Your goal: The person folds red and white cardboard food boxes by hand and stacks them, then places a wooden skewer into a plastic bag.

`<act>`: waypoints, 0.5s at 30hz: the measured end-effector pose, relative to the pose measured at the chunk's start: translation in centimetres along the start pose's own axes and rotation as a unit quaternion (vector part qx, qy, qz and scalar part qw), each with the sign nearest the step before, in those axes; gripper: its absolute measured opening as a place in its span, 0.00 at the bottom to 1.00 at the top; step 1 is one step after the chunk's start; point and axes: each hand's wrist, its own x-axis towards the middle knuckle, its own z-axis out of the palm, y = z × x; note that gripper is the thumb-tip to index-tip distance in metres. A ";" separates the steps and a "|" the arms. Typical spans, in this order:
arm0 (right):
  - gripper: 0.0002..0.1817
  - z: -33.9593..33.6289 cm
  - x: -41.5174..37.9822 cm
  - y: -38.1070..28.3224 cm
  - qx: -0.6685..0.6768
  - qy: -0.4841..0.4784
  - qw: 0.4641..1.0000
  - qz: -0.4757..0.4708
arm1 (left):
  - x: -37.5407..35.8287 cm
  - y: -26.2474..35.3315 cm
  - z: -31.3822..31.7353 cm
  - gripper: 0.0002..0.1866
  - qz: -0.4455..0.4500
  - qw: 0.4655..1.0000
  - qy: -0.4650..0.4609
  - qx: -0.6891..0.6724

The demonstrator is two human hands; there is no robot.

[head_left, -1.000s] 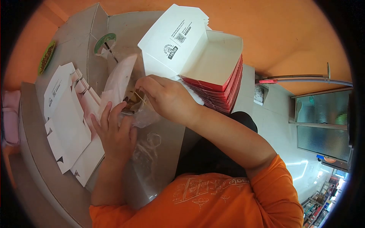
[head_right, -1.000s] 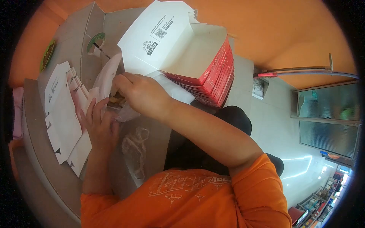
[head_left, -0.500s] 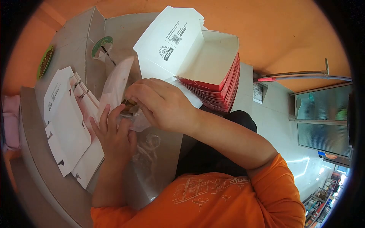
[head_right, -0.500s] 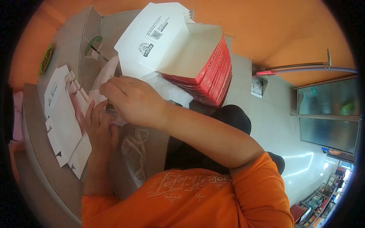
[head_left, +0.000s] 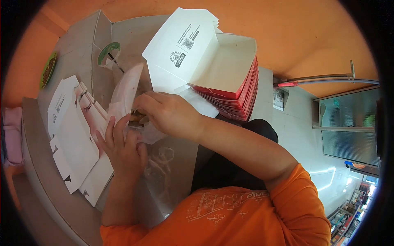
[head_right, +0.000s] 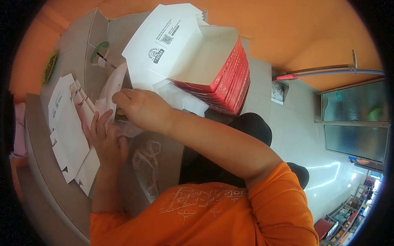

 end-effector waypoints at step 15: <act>0.14 1.4 4.2 -0.3 -0.042 -0.134 0.990 0.009 | -0.3 -0.1 0.1 0.08 -0.023 1.000 -0.015 -0.005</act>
